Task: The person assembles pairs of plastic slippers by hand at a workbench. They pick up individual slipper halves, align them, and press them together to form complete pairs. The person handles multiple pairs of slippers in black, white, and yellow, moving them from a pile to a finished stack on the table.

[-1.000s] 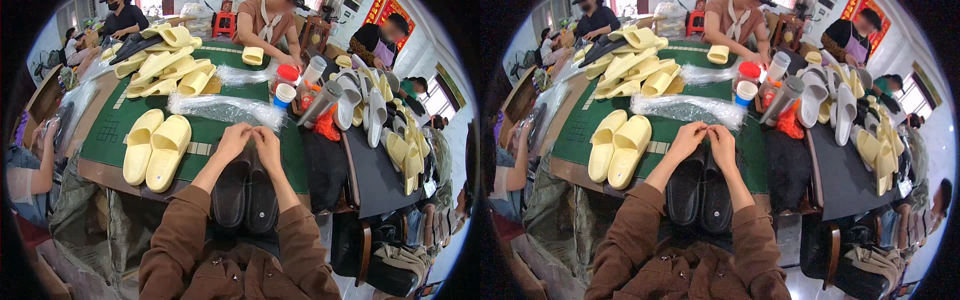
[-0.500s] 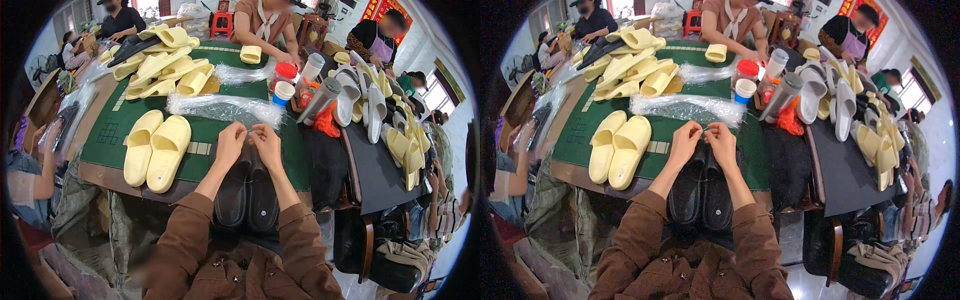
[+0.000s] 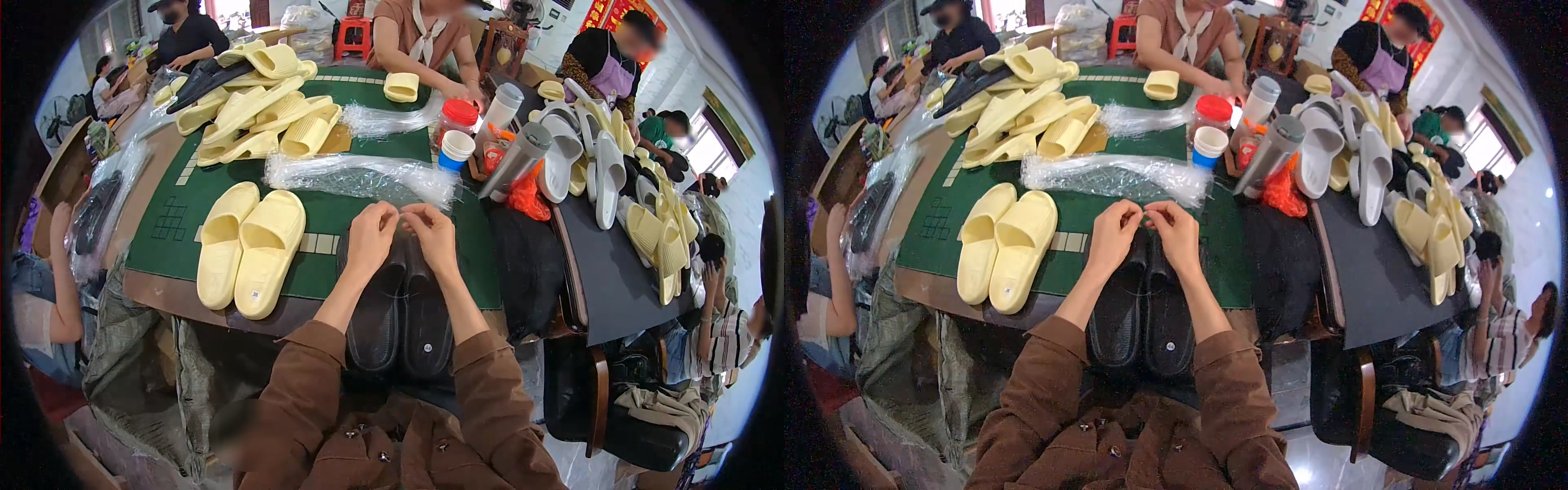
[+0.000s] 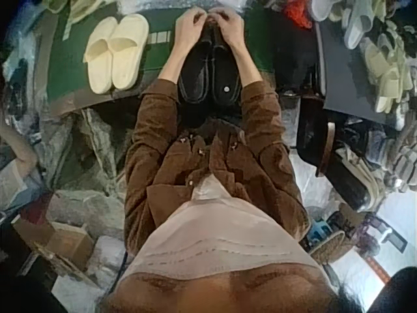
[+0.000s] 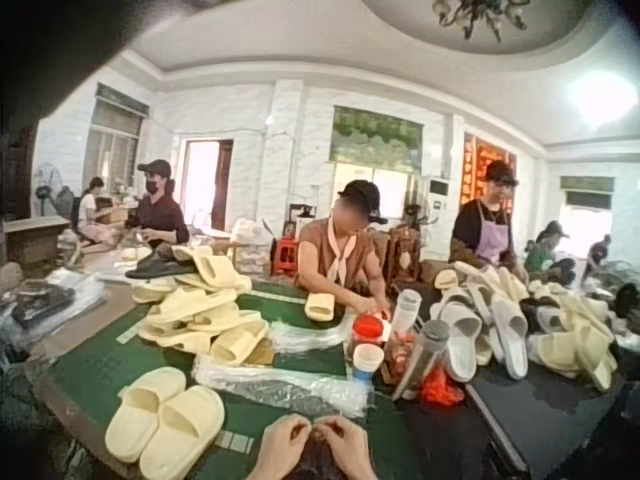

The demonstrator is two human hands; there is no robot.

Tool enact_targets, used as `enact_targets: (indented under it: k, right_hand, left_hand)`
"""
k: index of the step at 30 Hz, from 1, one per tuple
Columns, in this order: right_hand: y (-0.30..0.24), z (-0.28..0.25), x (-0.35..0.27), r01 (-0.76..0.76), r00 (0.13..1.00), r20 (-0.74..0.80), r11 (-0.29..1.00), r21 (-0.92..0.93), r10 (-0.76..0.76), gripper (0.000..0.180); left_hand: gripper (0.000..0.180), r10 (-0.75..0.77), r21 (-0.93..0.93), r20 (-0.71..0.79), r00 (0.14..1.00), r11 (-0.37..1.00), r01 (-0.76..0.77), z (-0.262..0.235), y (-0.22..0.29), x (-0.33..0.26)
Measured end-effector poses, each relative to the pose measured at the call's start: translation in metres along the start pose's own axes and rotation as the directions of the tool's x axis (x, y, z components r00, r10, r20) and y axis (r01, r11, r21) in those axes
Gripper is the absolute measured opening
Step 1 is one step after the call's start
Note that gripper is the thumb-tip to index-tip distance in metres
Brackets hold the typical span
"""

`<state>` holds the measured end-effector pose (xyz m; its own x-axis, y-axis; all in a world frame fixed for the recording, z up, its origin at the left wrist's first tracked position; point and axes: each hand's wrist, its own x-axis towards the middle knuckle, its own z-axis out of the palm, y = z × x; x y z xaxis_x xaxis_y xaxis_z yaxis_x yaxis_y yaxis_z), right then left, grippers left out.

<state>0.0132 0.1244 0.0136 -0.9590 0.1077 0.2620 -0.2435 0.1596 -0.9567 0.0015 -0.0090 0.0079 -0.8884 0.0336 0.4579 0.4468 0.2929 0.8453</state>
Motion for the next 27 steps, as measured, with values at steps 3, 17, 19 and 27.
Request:
enact_targets:
  k: [3, 17, 19, 27]
  right_hand:
    - [0.0020, -0.0006, 0.0014, -0.003, 1.000, 0.020, 1.000, 0.018, 0.002, 0.013]
    - [0.0048, -0.0051, 0.0037, -0.068, 0.994, 0.087, 0.993, 0.095, 0.060, 0.015]
    - [0.0044, -0.0032, 0.0027, -0.064, 0.995, 0.083, 0.994, 0.087, 0.057, 0.013]
    - [0.0037, -0.0009, 0.0018, -0.055, 0.998, 0.044, 0.995, 0.083, 0.051, 0.011]
  left_hand:
    - [0.006, 0.032, -0.012, -0.019, 0.999, 0.999, -0.032, 0.0012, -0.0001, -0.0002]
    - [0.006, 0.028, 0.005, 0.004, 1.000, 1.000, -0.028, 0.0000, 0.0021, -0.0022]
    - [0.006, 0.031, 0.015, 0.006, 0.999, 0.999, -0.031, -0.0002, 0.0022, -0.0026]
    - [0.006, 0.046, 0.027, -0.040, 0.998, 0.999, -0.045, 0.0027, 0.0044, -0.0038]
